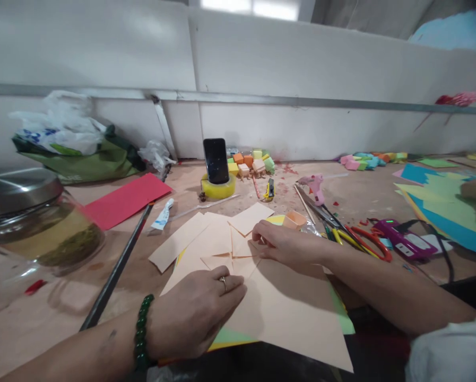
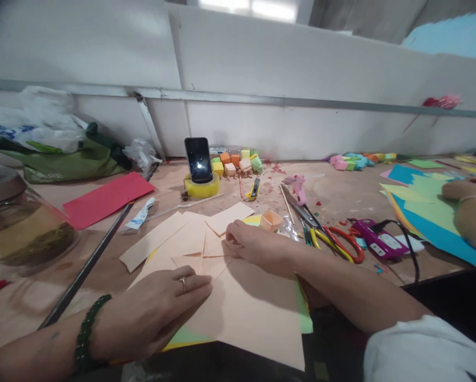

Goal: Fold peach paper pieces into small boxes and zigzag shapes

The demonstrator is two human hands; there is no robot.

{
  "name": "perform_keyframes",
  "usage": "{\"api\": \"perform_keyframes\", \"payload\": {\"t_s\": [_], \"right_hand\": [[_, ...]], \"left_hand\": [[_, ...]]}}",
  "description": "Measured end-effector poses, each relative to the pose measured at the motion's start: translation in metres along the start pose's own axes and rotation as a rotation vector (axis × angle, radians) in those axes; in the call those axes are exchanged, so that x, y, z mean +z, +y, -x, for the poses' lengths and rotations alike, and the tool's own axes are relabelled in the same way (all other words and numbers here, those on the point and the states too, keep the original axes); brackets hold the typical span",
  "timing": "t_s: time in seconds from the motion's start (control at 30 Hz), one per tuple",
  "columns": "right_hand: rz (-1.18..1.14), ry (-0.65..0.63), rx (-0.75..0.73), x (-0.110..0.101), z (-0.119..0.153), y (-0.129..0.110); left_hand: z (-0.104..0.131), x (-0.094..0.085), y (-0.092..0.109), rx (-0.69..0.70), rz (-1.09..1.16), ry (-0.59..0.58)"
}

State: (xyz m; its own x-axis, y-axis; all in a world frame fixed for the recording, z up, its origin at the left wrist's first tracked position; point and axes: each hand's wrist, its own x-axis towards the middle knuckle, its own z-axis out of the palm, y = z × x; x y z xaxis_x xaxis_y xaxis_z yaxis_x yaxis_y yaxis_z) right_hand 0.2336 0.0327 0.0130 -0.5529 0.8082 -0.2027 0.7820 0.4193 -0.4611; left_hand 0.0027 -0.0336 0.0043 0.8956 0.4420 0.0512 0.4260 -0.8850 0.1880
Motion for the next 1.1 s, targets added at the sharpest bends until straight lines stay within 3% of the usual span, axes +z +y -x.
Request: {"api": "perform_keyframes", "payload": {"t_s": [0.17,0.27,0.37,0.43,0.57,0.77,0.93,1.0,1.1], "right_hand": [[0.094,-0.018,0.009,-0.010,0.002,0.002],[0.165,0.026,-0.182,-0.008,0.009,-0.006],[0.326,-0.111,-0.476,0.000,0.017,-0.017],[0.431,-0.169,-0.527,0.003,0.021,-0.022],[0.589,-0.197,-0.346,0.001,0.024,-0.025],[0.627,-0.219,-0.143,-0.009,0.027,-0.030],[0.571,-0.210,-0.099,-0.016,0.032,-0.029],[0.521,-0.171,-0.107,-0.017,0.030,-0.027],[0.281,0.021,-0.075,-0.010,0.022,-0.024]], "left_hand": [[-0.004,-0.003,0.001,-0.026,0.033,-0.058],[-0.005,-0.003,0.001,-0.067,0.074,-0.029],[-0.004,-0.002,0.000,-0.087,0.112,-0.011],[-0.004,-0.003,0.000,-0.087,0.123,-0.020],[-0.005,-0.005,0.001,-0.088,0.107,-0.050],[-0.003,-0.008,0.003,-0.080,0.069,-0.071],[-0.002,-0.003,0.002,-0.063,0.027,-0.028],[-0.002,0.001,0.001,-0.054,0.009,0.007],[-0.003,0.006,-0.001,-0.040,-0.003,0.050]]}}
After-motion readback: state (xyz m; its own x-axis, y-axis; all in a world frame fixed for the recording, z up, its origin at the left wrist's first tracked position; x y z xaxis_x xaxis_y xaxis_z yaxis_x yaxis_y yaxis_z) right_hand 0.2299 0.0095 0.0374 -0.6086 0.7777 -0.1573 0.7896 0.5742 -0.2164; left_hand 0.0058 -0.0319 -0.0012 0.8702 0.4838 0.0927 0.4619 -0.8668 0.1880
